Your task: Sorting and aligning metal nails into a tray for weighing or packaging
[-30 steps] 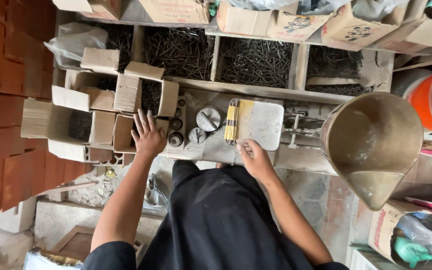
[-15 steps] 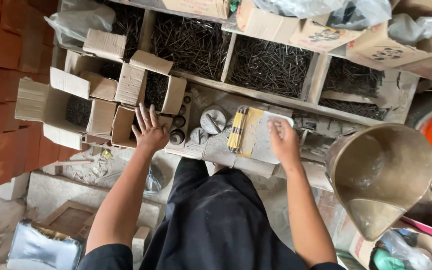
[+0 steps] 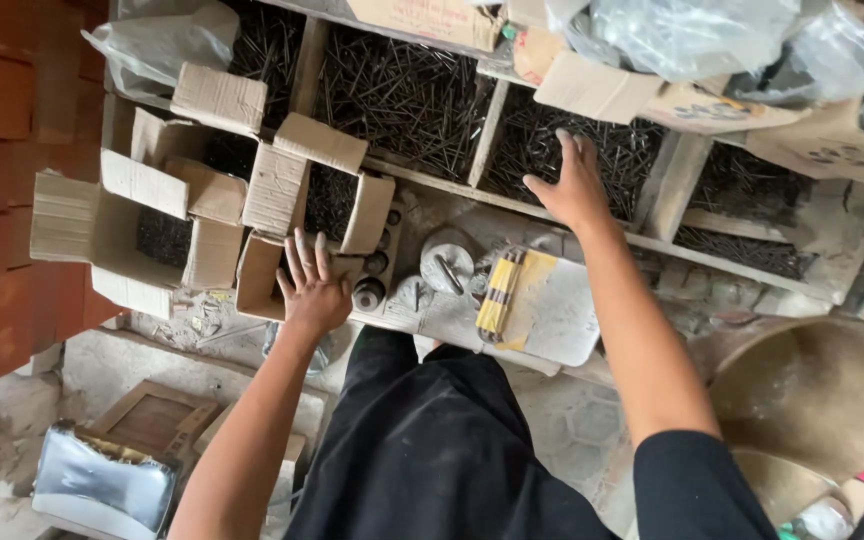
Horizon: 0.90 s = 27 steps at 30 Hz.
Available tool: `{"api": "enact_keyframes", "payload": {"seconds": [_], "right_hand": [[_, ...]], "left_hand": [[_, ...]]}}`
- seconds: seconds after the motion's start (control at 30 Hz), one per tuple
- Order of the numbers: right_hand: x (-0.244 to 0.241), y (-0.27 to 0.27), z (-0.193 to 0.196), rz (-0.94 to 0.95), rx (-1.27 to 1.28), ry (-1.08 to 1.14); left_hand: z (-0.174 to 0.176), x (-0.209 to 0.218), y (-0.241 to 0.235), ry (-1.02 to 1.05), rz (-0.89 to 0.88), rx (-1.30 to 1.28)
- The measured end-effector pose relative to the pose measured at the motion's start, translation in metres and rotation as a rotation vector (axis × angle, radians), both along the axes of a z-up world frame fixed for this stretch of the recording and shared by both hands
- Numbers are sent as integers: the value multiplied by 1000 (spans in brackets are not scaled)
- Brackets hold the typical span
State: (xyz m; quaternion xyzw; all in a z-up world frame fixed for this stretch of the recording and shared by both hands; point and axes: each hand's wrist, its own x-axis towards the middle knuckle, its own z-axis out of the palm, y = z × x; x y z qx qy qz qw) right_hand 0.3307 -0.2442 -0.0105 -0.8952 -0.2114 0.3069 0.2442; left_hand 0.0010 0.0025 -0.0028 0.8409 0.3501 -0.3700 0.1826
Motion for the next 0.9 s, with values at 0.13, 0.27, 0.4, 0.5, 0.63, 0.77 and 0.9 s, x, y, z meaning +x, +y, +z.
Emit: {"api": "enact_keyframes", "payload": {"seconds": [0.13,0.27,0.4,0.5,0.63,0.77,0.9], "right_hand": [[28,25,-53,77,-152,-3],[25,39,-76,163,-346,-23],[14,43,-76,161,-367,-74],[6,52,-78,151,-414,-97],[5,58,-79,159,-478,-99],[7,55,-62,180,-425,-96],[13,51,-64,189,-354,-93]], "left_hand": [[2,3,4,11,16,-42],[-2,1,8,4,23,-50],[0,2,9,-9,-14,-52],[0,1,9,-8,-17,-45],[0,0,12,-9,-2,-66],[-4,-5,9,-30,-18,-57],[-6,-5,9,-47,-26,-47]]}}
